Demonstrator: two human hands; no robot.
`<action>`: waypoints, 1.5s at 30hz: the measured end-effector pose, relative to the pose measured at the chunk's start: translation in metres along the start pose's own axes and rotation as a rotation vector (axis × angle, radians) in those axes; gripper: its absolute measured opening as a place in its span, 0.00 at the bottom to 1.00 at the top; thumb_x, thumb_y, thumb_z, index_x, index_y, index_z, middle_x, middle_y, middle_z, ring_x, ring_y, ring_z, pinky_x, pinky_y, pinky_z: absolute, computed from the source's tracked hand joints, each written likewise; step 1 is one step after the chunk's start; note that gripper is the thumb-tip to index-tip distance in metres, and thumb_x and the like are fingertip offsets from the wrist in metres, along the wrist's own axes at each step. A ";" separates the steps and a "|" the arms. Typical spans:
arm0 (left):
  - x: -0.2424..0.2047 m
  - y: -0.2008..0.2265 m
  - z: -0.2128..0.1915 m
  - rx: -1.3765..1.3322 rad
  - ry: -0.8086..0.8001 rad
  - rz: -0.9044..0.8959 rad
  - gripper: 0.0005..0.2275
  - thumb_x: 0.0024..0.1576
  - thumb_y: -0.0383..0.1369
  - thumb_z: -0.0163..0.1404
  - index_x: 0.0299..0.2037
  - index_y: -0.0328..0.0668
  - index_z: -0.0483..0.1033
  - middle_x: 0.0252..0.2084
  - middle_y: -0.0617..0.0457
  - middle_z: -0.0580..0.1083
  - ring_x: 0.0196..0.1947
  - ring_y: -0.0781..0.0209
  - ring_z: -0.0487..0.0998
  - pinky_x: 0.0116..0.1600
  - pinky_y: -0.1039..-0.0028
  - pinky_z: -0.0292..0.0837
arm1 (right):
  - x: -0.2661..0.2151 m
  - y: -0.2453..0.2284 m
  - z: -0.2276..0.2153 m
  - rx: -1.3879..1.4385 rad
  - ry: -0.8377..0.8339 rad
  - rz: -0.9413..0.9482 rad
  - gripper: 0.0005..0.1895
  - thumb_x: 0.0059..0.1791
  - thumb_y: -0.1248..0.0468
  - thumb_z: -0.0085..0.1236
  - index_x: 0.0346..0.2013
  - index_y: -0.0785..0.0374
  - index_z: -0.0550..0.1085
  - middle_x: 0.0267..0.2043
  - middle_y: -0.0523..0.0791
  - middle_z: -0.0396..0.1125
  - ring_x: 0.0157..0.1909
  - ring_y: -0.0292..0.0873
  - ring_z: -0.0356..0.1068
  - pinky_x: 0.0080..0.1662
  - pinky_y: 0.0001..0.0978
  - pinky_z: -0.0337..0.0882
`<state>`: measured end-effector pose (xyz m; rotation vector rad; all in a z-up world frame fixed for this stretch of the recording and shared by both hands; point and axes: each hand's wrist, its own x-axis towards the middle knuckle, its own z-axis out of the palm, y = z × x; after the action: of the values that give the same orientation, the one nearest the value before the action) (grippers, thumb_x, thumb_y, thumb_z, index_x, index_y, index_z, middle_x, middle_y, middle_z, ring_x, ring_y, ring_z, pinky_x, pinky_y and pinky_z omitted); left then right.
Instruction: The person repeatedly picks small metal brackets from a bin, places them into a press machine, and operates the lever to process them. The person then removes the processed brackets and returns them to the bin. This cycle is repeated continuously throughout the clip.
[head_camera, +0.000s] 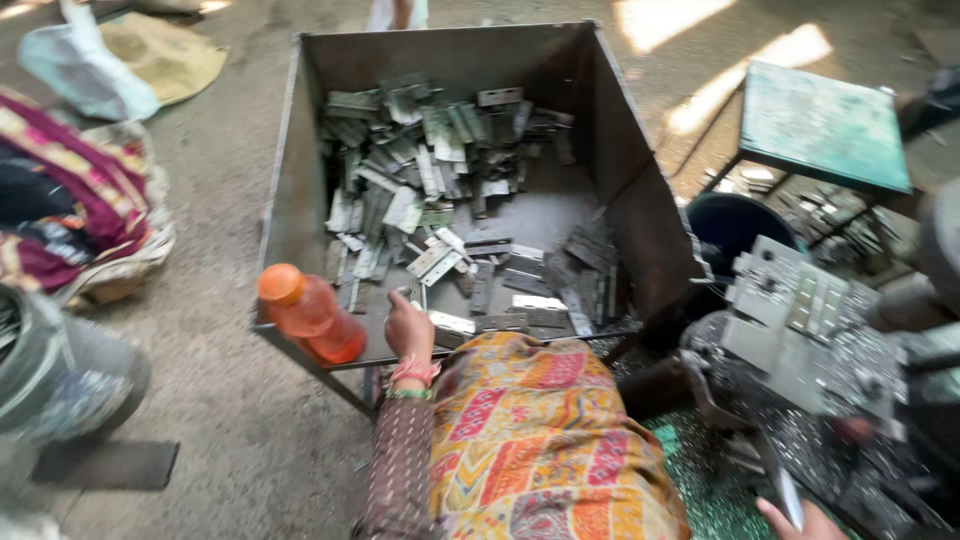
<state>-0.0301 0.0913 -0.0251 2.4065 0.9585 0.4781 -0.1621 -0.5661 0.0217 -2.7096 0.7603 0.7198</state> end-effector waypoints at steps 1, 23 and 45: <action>-0.012 0.016 -0.006 -0.030 -0.056 -0.019 0.18 0.54 0.28 0.48 0.54 0.33 0.63 0.40 0.33 0.78 0.40 0.29 0.78 0.46 0.45 0.72 | -0.005 0.003 0.004 0.008 0.006 0.006 0.36 0.45 0.32 0.53 0.47 0.60 0.77 0.37 0.54 0.75 0.42 0.58 0.79 0.47 0.49 0.76; -0.298 0.315 -0.001 -0.141 -0.470 1.105 0.24 0.56 0.32 0.52 0.63 0.30 0.67 0.60 0.36 0.67 0.57 0.40 0.72 0.62 0.54 0.63 | -0.059 -0.046 -0.006 0.019 0.042 -0.076 0.32 0.47 0.36 0.56 0.46 0.61 0.69 0.37 0.52 0.75 0.41 0.54 0.78 0.46 0.47 0.76; -0.295 0.371 0.041 0.094 -0.306 1.339 0.21 0.60 0.33 0.40 0.61 0.30 0.71 0.69 0.40 0.64 0.71 0.46 0.61 0.76 0.48 0.36 | -0.033 -0.013 0.111 0.329 0.175 -0.116 0.23 0.48 0.44 0.56 0.43 0.59 0.72 0.28 0.50 0.74 0.29 0.53 0.78 0.37 0.45 0.77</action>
<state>-0.0156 -0.3638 0.1129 2.7730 -0.8954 0.4459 -0.2235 -0.5033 -0.0551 -2.5090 0.6836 0.3019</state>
